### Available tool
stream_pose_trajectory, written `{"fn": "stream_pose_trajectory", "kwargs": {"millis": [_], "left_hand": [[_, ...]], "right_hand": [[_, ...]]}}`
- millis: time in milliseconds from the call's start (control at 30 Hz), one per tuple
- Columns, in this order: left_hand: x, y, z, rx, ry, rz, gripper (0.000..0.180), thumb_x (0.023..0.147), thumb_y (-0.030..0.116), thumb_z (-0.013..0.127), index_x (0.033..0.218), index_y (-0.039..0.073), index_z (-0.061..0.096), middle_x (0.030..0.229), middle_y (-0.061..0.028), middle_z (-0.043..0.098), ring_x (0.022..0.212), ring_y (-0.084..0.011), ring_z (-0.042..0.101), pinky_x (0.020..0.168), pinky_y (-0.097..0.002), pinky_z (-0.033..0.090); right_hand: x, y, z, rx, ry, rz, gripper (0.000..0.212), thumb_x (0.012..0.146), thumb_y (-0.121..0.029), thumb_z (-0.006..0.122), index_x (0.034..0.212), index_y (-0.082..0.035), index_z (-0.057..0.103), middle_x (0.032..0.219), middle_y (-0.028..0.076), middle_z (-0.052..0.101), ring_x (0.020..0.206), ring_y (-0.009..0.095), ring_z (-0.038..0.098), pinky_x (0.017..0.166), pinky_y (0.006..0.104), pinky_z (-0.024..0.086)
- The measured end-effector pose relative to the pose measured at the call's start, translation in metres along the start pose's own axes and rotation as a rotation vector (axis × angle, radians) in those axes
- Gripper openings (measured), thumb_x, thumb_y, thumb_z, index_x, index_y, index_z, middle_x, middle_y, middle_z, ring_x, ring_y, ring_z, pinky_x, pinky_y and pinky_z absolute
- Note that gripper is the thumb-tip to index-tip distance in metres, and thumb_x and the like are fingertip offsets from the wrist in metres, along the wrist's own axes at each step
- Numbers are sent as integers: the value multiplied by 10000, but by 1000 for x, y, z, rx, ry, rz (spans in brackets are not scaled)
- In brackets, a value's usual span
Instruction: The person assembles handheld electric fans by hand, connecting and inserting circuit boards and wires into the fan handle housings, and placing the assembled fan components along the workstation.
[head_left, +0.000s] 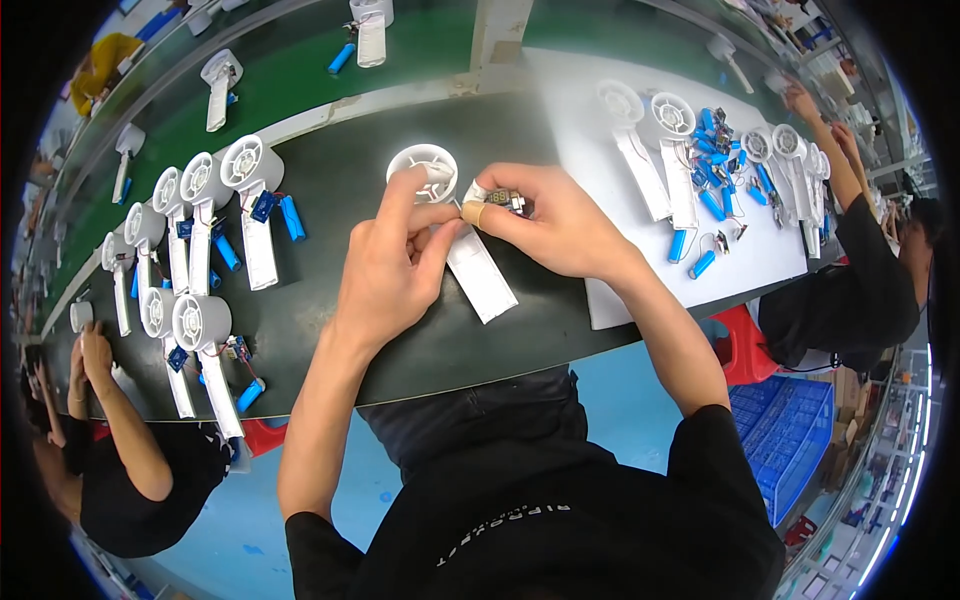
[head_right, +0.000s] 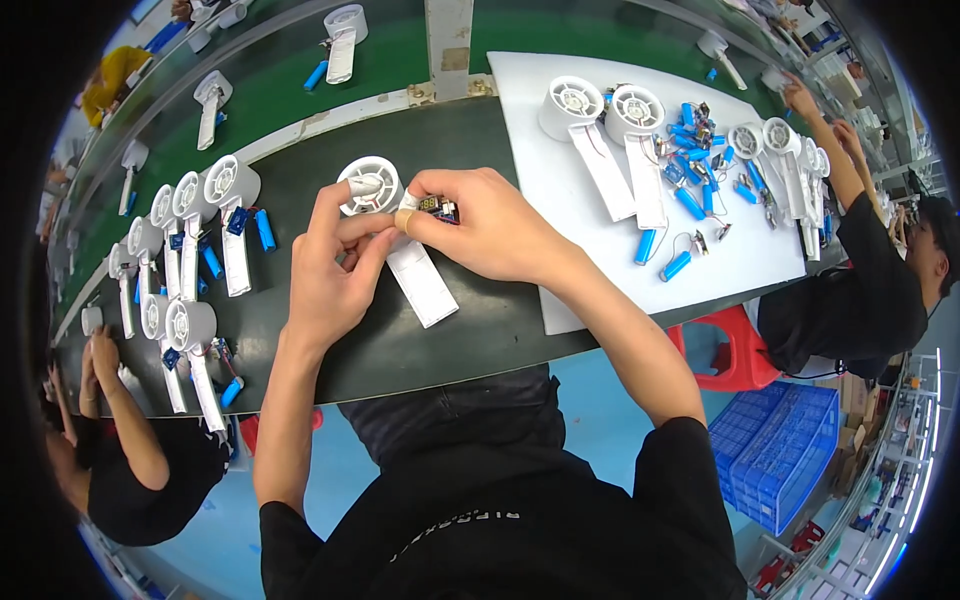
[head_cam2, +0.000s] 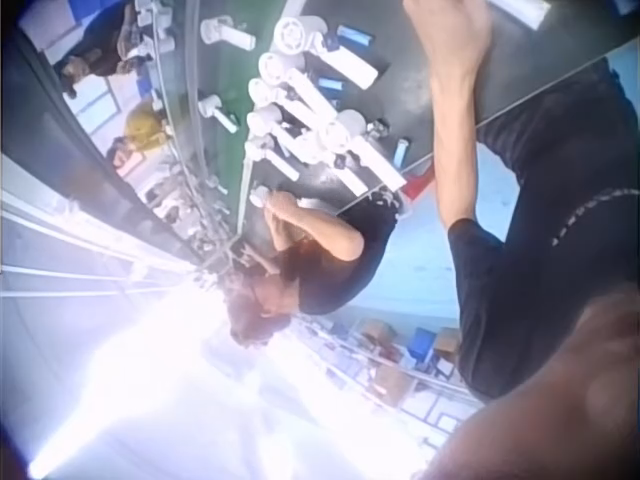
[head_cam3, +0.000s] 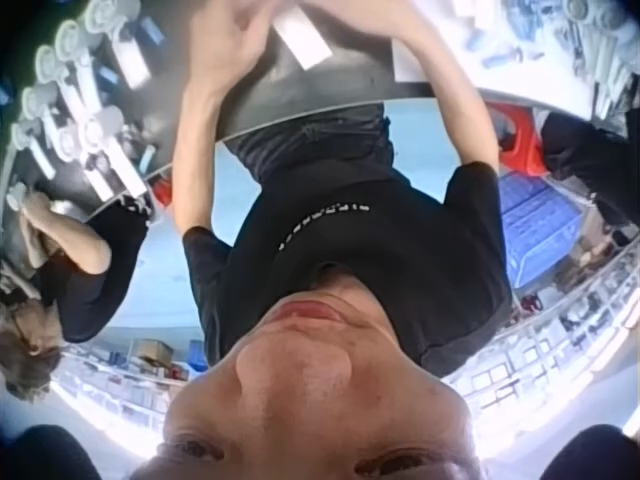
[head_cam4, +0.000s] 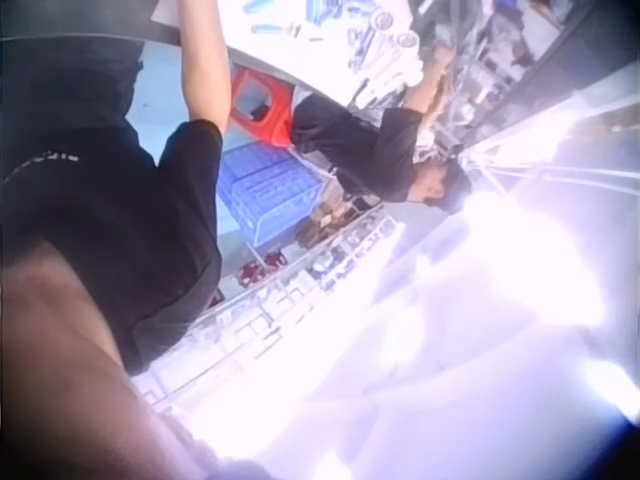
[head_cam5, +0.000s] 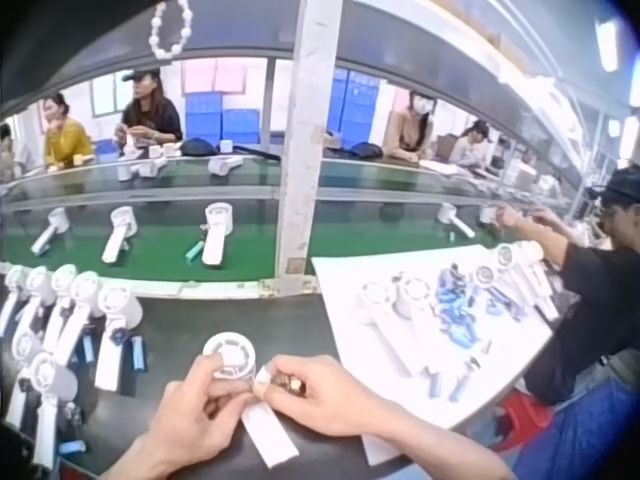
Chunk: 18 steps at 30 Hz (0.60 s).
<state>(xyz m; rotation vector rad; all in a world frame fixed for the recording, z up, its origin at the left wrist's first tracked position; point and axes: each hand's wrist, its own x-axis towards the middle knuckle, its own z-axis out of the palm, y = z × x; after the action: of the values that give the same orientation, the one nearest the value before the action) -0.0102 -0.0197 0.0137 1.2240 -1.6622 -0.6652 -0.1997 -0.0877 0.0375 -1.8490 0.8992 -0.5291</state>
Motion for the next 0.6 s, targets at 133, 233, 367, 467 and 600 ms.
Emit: {"fn": "stream_pose_trajectory", "kwargs": {"millis": [133, 233, 367, 467, 600], "left_hand": [[1, -1, -2, 18, 1, -20, 458, 864, -42, 655, 1259, 2, 427, 824, -151, 721, 543, -202, 627, 514, -285, 458], [2, 1, 0, 2, -21, -33, 453, 845, -44, 668, 1240, 9, 453, 802, -129, 718, 523, -199, 612, 511, -287, 451], [2, -3, 3, 192, 31, 156, 307, 793, -48, 703, 1062, 0, 563, 800, -118, 671, 569, -241, 606, 545, -328, 477], [4, -8, 6, 280, 105, 343, 231, 756, -52, 718, 941, 0, 591, 804, -114, 624, 621, -268, 603, 577, -360, 493], [4, -17, 8, 396, 208, 421, 238, 712, -61, 721, 888, 16, 581, 799, -97, 580, 649, -283, 595, 583, -379, 491]], "right_hand": [[-1, -5, -1, -79, -5, -12, 254, 928, -247, 641, 938, 6, 624, 756, 14, 562, 710, 76, 467, 611, 251, 400], [2, 0, 1, -62, 51, -42, 236, 907, -232, 634, 896, 4, 637, 721, -2, 544, 668, 59, 446, 583, 239, 374], [12, 4, -3, 483, -31, 375, 224, 891, -238, 620, 848, -29, 687, 687, -45, 548, 607, 42, 436, 543, 221, 345], [16, 15, -8, 707, -167, 459, 245, 920, -251, 594, 863, -28, 677, 674, -42, 531, 594, 35, 412, 535, 207, 321], [12, 8, -1, 565, -98, 412, 233, 950, -227, 555, 919, -21, 658, 726, -29, 556, 628, 51, 441, 570, 213, 360]]}}
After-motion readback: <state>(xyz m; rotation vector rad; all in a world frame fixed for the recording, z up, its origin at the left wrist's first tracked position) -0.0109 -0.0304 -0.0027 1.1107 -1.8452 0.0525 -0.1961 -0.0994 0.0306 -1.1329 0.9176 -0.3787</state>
